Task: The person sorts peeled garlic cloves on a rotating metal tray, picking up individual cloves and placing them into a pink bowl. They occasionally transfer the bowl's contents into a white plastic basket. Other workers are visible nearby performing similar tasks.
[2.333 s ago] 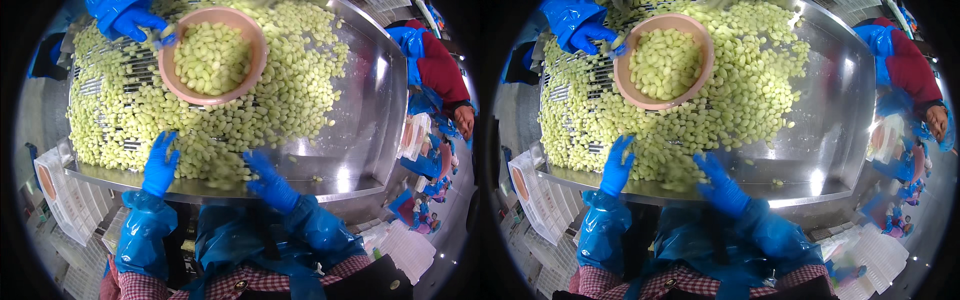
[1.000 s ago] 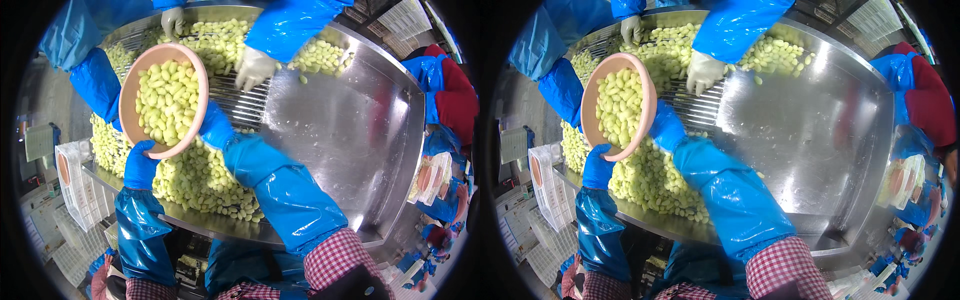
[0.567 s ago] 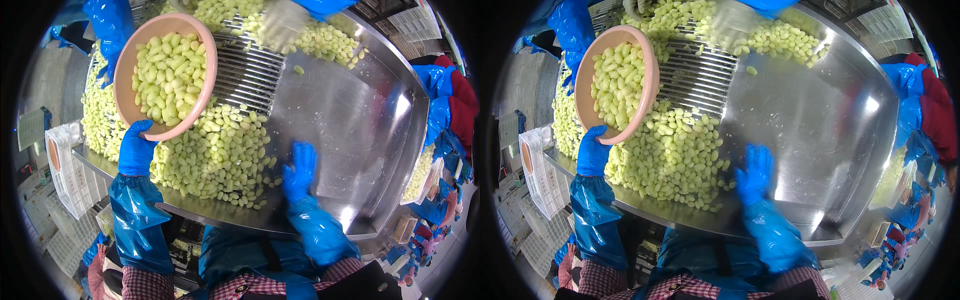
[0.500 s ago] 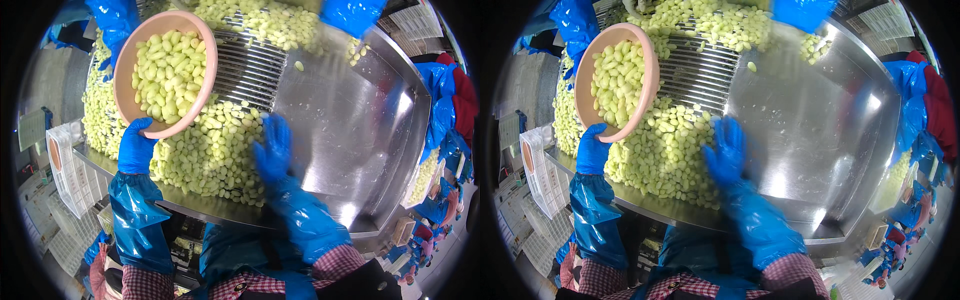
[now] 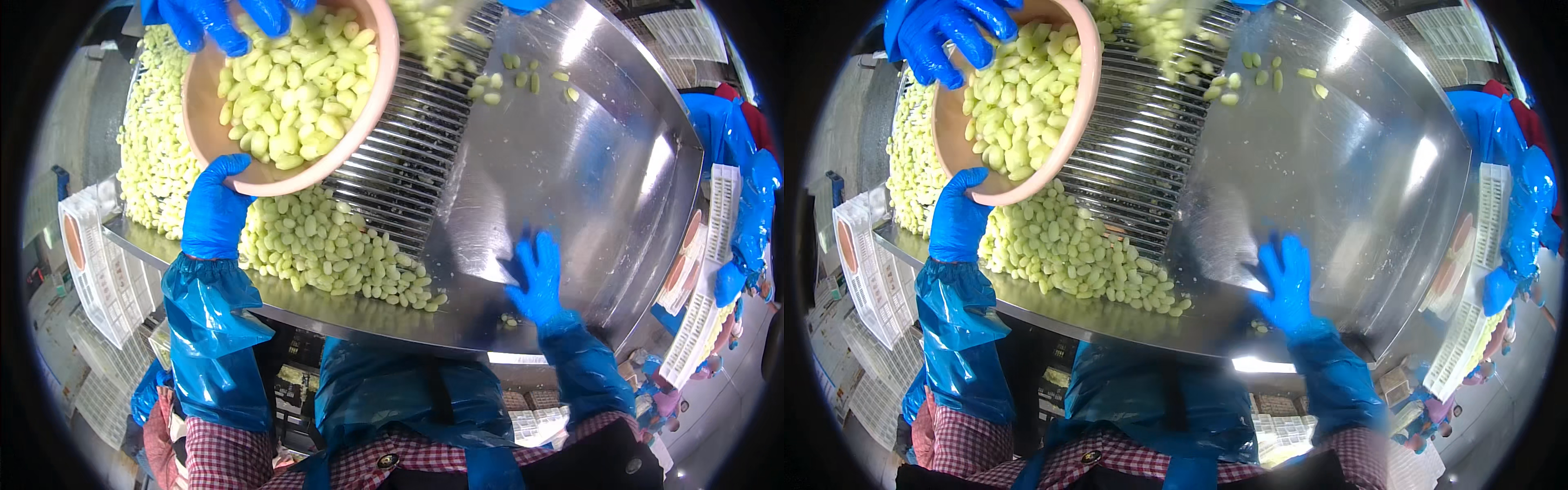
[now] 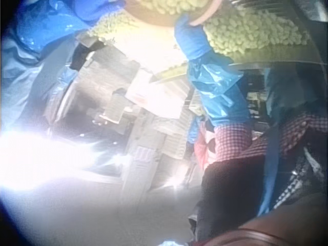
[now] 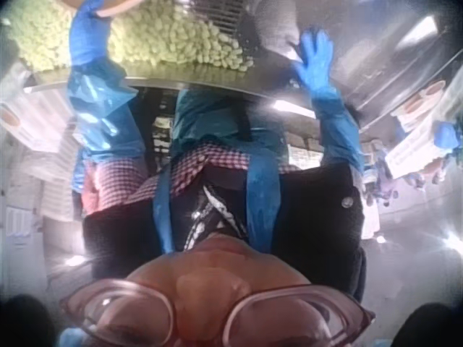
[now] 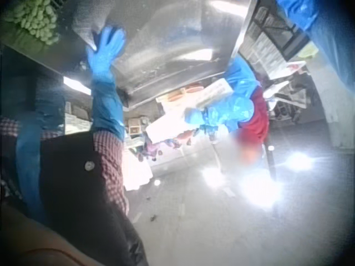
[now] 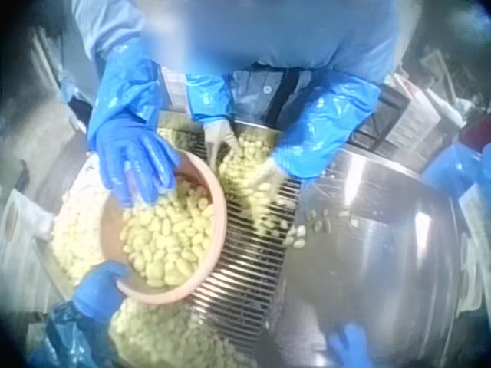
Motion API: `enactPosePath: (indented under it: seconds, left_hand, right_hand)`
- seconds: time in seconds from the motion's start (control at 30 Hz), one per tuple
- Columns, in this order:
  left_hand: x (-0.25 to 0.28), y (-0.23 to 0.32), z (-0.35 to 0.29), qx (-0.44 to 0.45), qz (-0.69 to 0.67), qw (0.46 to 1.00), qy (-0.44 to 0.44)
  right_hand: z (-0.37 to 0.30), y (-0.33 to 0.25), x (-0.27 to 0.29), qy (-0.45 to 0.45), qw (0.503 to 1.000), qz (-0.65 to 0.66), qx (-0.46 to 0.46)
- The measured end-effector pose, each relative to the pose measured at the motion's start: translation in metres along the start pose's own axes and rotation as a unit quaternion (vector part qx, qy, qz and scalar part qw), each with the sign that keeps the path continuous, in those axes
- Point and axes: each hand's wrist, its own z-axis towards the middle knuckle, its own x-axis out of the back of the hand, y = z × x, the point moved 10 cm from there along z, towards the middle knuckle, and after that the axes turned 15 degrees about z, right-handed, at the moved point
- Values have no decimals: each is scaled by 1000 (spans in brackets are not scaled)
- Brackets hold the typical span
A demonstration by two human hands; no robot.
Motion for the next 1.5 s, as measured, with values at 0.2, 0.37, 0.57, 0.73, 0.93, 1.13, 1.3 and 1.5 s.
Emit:
enactPosePath:
  seconds: [0.2,0.37,0.57,0.73,0.93,1.13,1.3,1.5]
  left_hand:
    - [4,-13,5,-25,48,998,-22]
    - [3,15,-10,-157,370,916,-9]
    - [4,1,-7,-38,109,993,-7]
    - [2,-39,-34,107,-92,990,11]
    - [15,-64,-86,105,-56,992,42]
    - [18,-69,-113,110,-37,993,22]
    - [-28,-87,-121,100,112,986,-68]
    - [-70,-125,-100,154,199,960,-124]
  right_hand:
    - [48,-120,-112,-183,951,123,214]
    - [184,-252,-210,-85,921,324,201]
    - [148,-93,-142,88,686,719,-66]
    - [121,55,49,462,874,7,-151]
    - [289,-101,-60,272,897,344,52]
    - [251,-124,-61,254,863,431,75]
    - [208,-5,-6,338,600,722,-64]
    - [202,-63,29,320,723,611,-32]
